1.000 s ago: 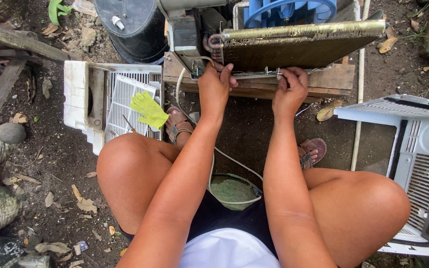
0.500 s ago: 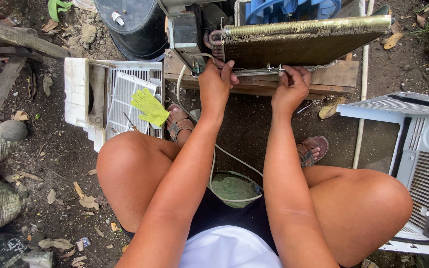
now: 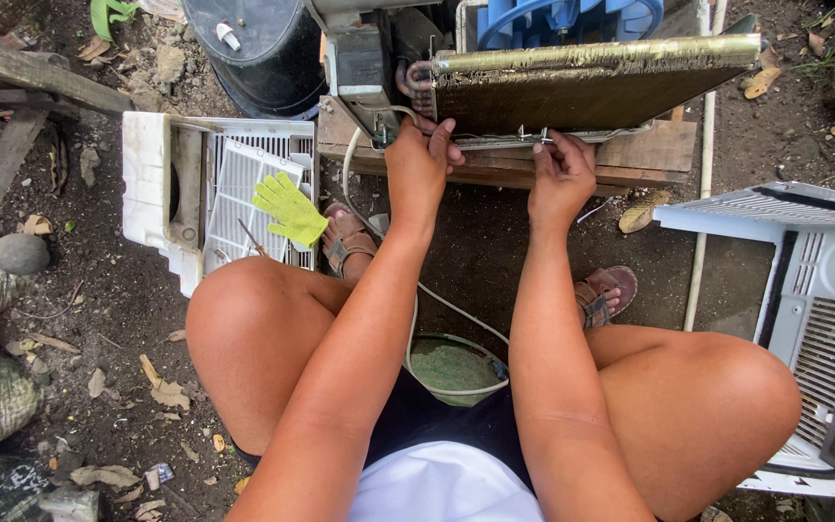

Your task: The person sits on the ground servicing a disassembled window air conditioner. They use a screwdriver to unscrew and remove fasteners from the unit's casing and coil assembly, reposition the unit, and then brush debris from the condenser coil using a toothbrush.

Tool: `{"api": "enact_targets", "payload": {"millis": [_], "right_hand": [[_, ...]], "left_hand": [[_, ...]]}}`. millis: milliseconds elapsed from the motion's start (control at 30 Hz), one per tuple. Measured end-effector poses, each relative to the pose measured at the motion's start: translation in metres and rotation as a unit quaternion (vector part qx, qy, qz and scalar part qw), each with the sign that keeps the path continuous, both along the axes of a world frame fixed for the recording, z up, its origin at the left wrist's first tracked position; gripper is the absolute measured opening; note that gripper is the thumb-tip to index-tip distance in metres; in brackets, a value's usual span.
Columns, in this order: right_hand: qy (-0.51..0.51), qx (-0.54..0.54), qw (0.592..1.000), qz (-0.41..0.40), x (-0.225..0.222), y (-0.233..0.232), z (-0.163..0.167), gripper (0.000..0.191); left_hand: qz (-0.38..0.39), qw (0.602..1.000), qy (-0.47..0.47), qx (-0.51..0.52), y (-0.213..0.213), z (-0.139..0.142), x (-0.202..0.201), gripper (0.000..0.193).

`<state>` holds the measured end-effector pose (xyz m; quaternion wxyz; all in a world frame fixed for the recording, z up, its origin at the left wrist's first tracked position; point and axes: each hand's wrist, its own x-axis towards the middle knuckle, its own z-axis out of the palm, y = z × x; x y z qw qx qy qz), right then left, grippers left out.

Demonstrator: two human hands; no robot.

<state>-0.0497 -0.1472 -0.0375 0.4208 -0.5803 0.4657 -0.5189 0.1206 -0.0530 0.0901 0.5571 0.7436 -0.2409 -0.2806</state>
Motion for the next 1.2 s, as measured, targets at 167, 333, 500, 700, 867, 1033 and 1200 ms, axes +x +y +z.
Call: {"api": "enact_targets", "payload": {"millis": [167, 333, 500, 700, 867, 1033, 1200], "right_hand": [[-0.008, 0.001, 1.0, -0.026, 0.004, -0.001, -0.003, 0.022], [-0.008, 0.01, 0.998, -0.064, 0.01, 0.0, -0.002, 0.017], [0.052, -0.043, 0.992, -0.102, 0.013, 0.0, 0.003, 0.017], [0.116, -0.089, 0.981, -0.129, 0.013, 0.0, 0.015, 0.023], [0.143, -0.02, 0.981, -0.131, 0.015, 0.001, 0.017, 0.026], [0.009, 0.028, 0.997, -0.069, 0.017, -0.001, 0.003, 0.013], [-0.049, 0.029, 0.996, -0.065, 0.017, -0.004, -0.007, 0.012]], "left_hand": [[-0.001, 1.0, 0.003, 0.001, -0.001, -0.003, 0.001, 0.023], [-0.005, 1.0, 0.015, 0.0, -0.001, -0.002, 0.003, 0.023], [-0.005, 1.0, 0.02, -0.003, 0.0, 0.0, 0.004, 0.022], [-0.004, 1.0, 0.016, -0.003, 0.001, -0.001, 0.004, 0.022], [-0.009, 1.0, 0.008, -0.009, 0.003, -0.001, 0.0, 0.021], [-0.004, 1.0, 0.018, -0.002, 0.001, -0.003, 0.002, 0.022], [-0.005, 1.0, 0.017, -0.008, 0.0, -0.009, 0.003, 0.022]]}}
